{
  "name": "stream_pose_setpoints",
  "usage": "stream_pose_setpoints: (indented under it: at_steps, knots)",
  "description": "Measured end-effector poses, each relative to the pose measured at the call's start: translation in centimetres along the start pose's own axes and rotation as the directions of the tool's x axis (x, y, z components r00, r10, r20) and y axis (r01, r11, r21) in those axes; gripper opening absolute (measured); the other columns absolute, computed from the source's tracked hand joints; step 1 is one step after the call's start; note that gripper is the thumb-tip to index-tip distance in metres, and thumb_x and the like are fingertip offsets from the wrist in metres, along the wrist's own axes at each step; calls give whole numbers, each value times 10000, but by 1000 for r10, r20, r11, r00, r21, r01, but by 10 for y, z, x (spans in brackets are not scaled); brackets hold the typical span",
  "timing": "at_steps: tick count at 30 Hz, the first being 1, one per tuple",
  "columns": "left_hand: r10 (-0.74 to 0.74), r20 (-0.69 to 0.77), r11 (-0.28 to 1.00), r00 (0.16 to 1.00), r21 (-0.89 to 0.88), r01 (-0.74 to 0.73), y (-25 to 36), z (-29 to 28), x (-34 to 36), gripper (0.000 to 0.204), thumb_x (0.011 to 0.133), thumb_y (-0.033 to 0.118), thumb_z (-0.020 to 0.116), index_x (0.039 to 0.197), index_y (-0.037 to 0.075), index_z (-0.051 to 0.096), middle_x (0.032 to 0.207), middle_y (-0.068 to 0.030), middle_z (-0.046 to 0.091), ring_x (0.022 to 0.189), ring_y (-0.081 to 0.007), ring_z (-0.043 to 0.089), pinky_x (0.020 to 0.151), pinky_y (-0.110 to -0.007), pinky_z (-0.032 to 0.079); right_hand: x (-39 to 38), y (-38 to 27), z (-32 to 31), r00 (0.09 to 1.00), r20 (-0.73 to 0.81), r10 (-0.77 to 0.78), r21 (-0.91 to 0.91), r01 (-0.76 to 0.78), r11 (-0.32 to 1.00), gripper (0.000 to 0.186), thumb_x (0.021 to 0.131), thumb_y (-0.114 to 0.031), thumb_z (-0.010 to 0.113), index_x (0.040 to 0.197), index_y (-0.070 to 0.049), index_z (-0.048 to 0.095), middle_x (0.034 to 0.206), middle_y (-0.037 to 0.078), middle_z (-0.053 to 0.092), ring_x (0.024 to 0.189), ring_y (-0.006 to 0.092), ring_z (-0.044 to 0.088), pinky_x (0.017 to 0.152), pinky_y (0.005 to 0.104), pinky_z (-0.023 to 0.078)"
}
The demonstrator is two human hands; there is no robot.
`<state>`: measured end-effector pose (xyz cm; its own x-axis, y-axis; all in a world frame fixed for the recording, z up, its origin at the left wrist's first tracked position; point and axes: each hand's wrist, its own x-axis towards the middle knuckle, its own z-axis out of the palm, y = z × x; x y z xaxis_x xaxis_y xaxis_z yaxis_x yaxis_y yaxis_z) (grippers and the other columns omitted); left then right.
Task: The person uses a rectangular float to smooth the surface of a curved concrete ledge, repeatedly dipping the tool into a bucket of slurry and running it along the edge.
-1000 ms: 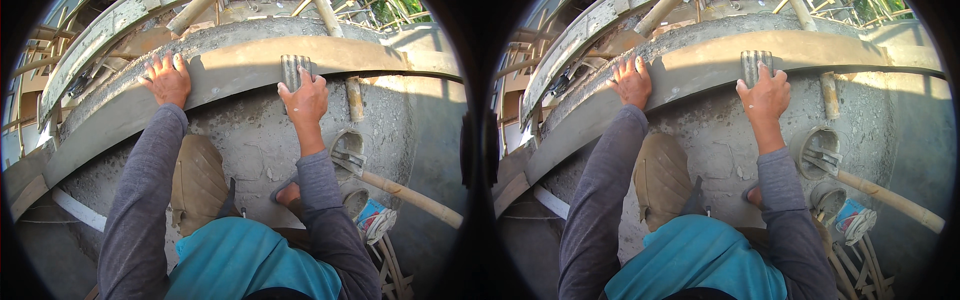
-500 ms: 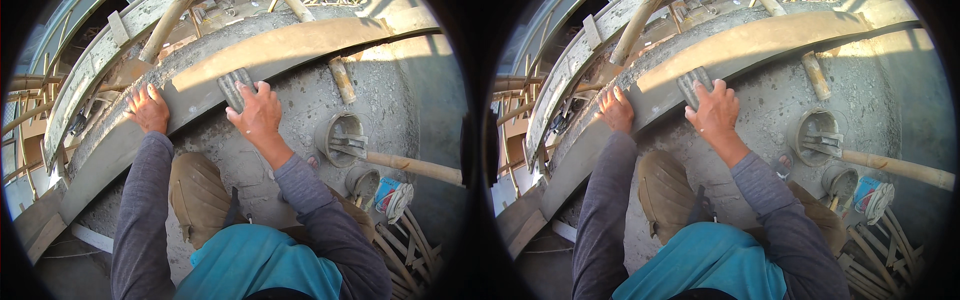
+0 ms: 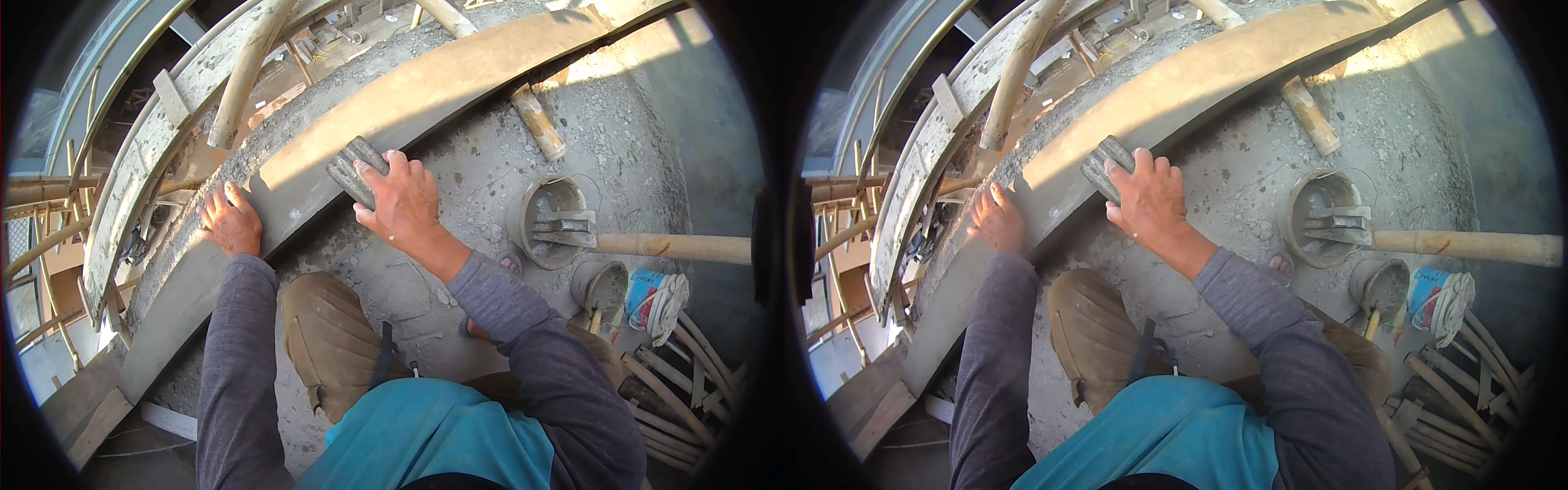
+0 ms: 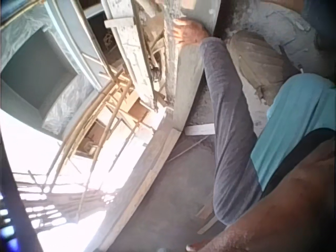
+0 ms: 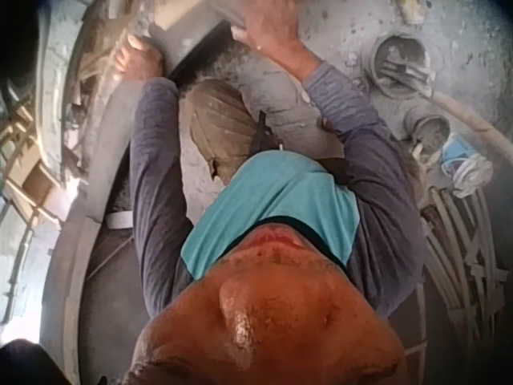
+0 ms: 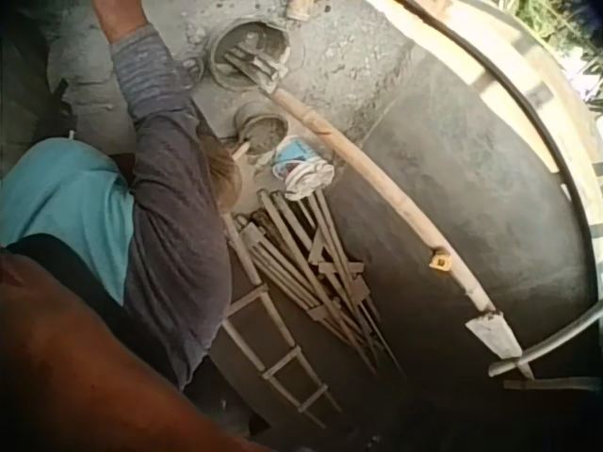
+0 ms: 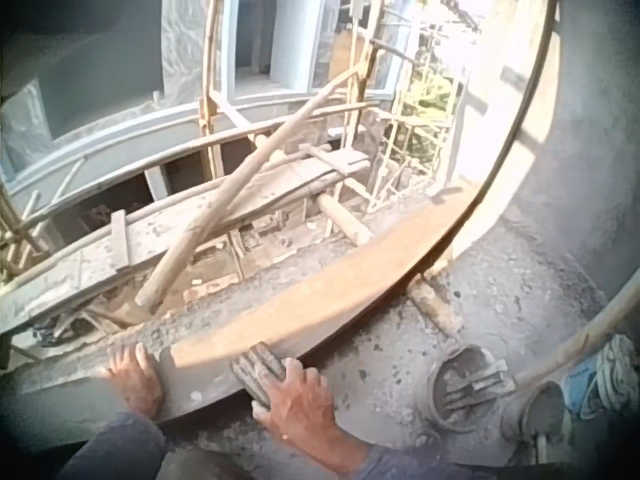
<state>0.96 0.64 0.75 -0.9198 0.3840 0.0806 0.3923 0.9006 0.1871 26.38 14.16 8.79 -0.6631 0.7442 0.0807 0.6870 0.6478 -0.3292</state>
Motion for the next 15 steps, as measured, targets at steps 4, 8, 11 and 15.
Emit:
stream_pose_setpoints:
  at_steps: [4,8,11,15]
  knots:
    - [-12,21,1000,1000,5,12,-3,-3,1,501,1043,500,386,1440,227,525,1551,-108,424,1473,-358,306,1173,-637,160,25,44,-15,996,3,84,-71,-84,994,627,716,-381,824,1297,-217,653,1261,149,529,1070,334,557,921,457,465]
    - [3,16,1000,1000,-5,-3,3,-8,2,514,1043,509,375,1444,221,522,1555,-112,418,1481,-364,292,1179,-639,146,70,131,-47,962,-125,243,-266,-268,926,606,751,-405,812,1299,-208,646,1252,140,544,1102,337,568,928,466,475]
    - [-2,29,1000,1000,-10,3,6,-7,1,528,1042,520,363,1446,219,520,1558,-109,414,1484,-365,285,1182,-639,139,97,182,-67,919,-183,350,-323,-393,861,600,758,-412,805,1298,-210,642,1239,143,555,1096,343,576,924,471,479]
    - [-20,42,1000,999,9,20,2,-7,5,546,1040,539,347,1447,218,522,1563,-98,411,1491,-363,270,1187,-635,132,83,170,-66,937,-194,291,-259,-335,906,609,747,-423,802,1294,-206,644,1237,144,552,1110,342,573,931,473,480]
